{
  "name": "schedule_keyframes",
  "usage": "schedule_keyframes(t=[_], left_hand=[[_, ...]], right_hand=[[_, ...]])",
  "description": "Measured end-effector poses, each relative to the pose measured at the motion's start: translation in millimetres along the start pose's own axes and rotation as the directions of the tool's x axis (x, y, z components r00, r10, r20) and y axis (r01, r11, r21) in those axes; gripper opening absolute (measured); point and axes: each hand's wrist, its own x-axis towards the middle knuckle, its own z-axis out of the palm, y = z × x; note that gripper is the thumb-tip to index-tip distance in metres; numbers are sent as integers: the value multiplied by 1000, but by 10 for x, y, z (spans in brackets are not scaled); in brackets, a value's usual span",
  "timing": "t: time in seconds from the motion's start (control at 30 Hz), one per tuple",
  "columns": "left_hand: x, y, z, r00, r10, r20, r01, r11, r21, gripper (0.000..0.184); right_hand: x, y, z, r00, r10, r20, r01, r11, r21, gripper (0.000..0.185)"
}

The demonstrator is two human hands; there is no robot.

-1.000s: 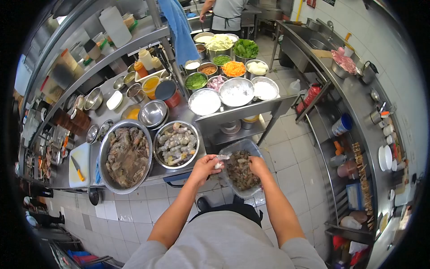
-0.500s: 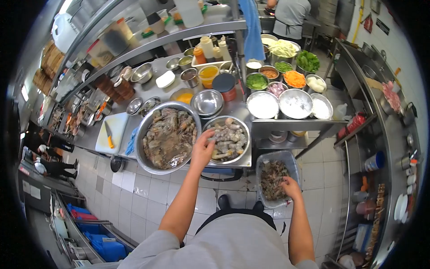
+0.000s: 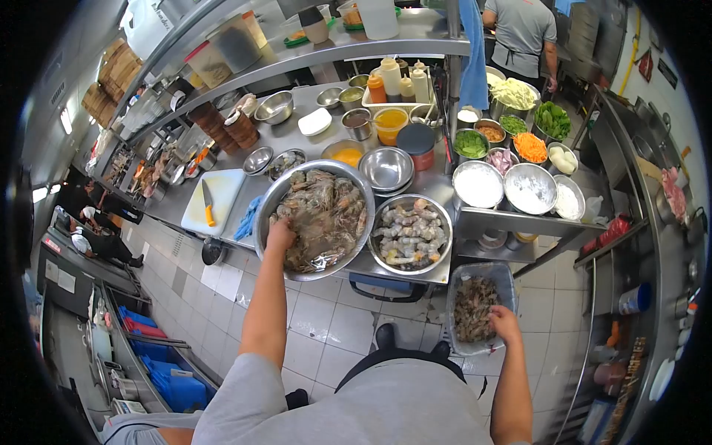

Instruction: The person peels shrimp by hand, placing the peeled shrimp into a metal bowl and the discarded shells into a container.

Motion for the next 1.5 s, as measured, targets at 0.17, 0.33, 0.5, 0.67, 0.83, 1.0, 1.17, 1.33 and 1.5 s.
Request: schedule_keyframes(t=[0.17, 0.33, 0.5, 0.67, 0.83, 1.0, 1.17, 1.33, 1.5], left_hand=[[-109, 140, 90, 995, 66, 76, -68, 997, 29, 34], [-181, 43, -160, 997, 66, -27, -72, 936, -345, 30], [-511, 796, -603, 964, 70, 255, 212, 372, -904, 30], [-965, 1943, -394, 879, 343, 332, 220, 327, -919, 41], [-1445, 2840, 154, 587, 599, 544, 392, 378, -839, 38], [-1663, 3218, 635, 453, 613, 647, 597, 330, -731, 35], [-2004, 3418, 985, 505, 682, 529, 256, 467, -846, 42], [-2228, 3562, 1305, 489, 747, 450, 112, 457, -882, 52], [-2351, 3597, 1249, 534, 833, 144, -476, 436, -764, 57]], right_hand=[[50, -168, 153, 993, -116, 12, 116, 993, 37, 34], [-138, -460, 133, 991, -132, 11, 131, 989, 62, 35], [-384, -1206, 226, 900, -428, -79, 432, 901, 42, 42], [-845, -2435, 438, 607, -795, -11, 754, 580, -309, 50], [-781, -2614, 485, 437, -897, 64, 798, 354, -487, 46], [-520, -2069, 258, 685, -728, 2, 700, 658, -278, 26], [-344, -1502, 138, 954, -293, 65, 208, 802, 560, 27], [-359, -1254, 180, 984, -145, 107, 17, 666, 746, 22], [-327, -1107, 188, 989, -118, 85, 66, 885, 461, 20]])
